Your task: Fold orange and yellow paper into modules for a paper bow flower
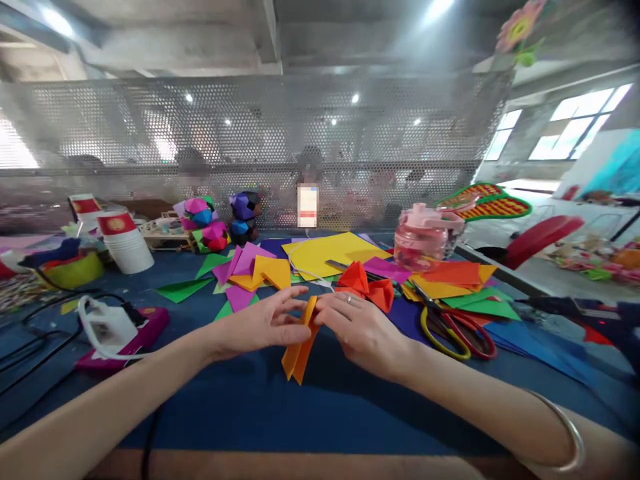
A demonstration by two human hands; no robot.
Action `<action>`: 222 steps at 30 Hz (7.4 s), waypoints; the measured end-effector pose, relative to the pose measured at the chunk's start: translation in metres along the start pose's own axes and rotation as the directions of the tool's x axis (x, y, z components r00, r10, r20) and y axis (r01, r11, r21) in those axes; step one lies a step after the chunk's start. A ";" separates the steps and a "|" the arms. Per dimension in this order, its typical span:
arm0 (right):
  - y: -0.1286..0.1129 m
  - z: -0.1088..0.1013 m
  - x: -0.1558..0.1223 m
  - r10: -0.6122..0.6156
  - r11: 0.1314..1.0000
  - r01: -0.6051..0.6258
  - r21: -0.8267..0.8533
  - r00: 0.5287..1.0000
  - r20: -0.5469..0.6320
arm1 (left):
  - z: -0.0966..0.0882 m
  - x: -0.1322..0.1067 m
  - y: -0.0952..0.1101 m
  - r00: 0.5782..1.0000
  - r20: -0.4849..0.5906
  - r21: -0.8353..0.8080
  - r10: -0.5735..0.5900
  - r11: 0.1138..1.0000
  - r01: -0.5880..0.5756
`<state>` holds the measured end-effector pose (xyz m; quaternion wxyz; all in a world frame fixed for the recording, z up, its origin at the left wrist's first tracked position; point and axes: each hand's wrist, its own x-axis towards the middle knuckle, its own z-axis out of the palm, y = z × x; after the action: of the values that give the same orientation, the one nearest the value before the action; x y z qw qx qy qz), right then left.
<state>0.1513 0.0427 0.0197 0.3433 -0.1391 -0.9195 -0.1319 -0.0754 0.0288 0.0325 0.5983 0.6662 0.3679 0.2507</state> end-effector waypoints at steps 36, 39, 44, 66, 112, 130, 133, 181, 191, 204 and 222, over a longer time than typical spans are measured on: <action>0.005 0.001 -0.019 -0.172 0.985 0.169 0.047 0.982 0.077 | -0.001 -0.001 -0.024 0.988 -0.153 -0.333 -0.001 0.942 -0.051; 0.004 0.003 -0.018 -0.106 0.988 0.096 0.123 0.991 0.077 | 0.001 -0.001 -0.025 0.990 -0.137 -0.286 -0.013 0.958 -0.027; -0.004 -0.003 -0.015 -0.079 0.969 0.043 0.245 0.987 0.139 | 0.006 -0.003 -0.029 0.994 -0.108 -0.155 -0.029 0.988 0.012; 0.007 -0.024 -0.035 0.133 0.684 -0.414 0.600 0.880 0.455 | 0.023 -0.026 -0.027 0.802 0.416 0.769 0.428 0.305 -0.561; -0.011 0.003 -0.032 0.514 0.732 -0.652 0.200 0.720 0.466 | 0.030 -0.027 -0.030 0.848 0.351 0.806 0.398 0.332 -0.490; -0.008 0.000 -0.039 0.570 0.736 -0.670 0.093 0.688 0.450 | 0.036 -0.023 -0.022 0.825 0.416 0.817 0.382 0.242 -0.524; -0.004 -0.001 -0.043 0.582 0.731 -0.678 0.076 0.677 0.451 | 0.034 -0.021 -0.021 0.818 0.432 0.796 0.379 0.265 -0.544; -0.006 -0.023 -0.046 -0.117 0.891 -0.086 0.447 0.905 0.408 | 0.015 -0.008 -0.029 0.866 0.216 0.660 0.451 0.587 -0.470; -0.008 -0.023 -0.045 -0.131 0.904 -0.081 0.421 0.883 0.450 | 0.026 0.012 -0.022 0.950 0.059 0.660 0.308 0.702 -0.269; -0.009 -0.024 -0.043 -0.108 0.890 -0.105 0.444 0.897 0.429 | 0.034 0.019 -0.021 0.961 0.047 0.671 0.271 0.705 -0.231; -0.012 -0.022 -0.047 -0.088 0.884 -0.120 0.451 0.906 0.413 | 0.027 0.021 -0.024 0.970 -0.025 0.739 0.241 0.658 -0.145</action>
<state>0.1942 0.0160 0.0031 0.1605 -0.0853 -0.9748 0.1293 -0.0466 0.0289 0.0030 0.2284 0.8683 0.3998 0.1844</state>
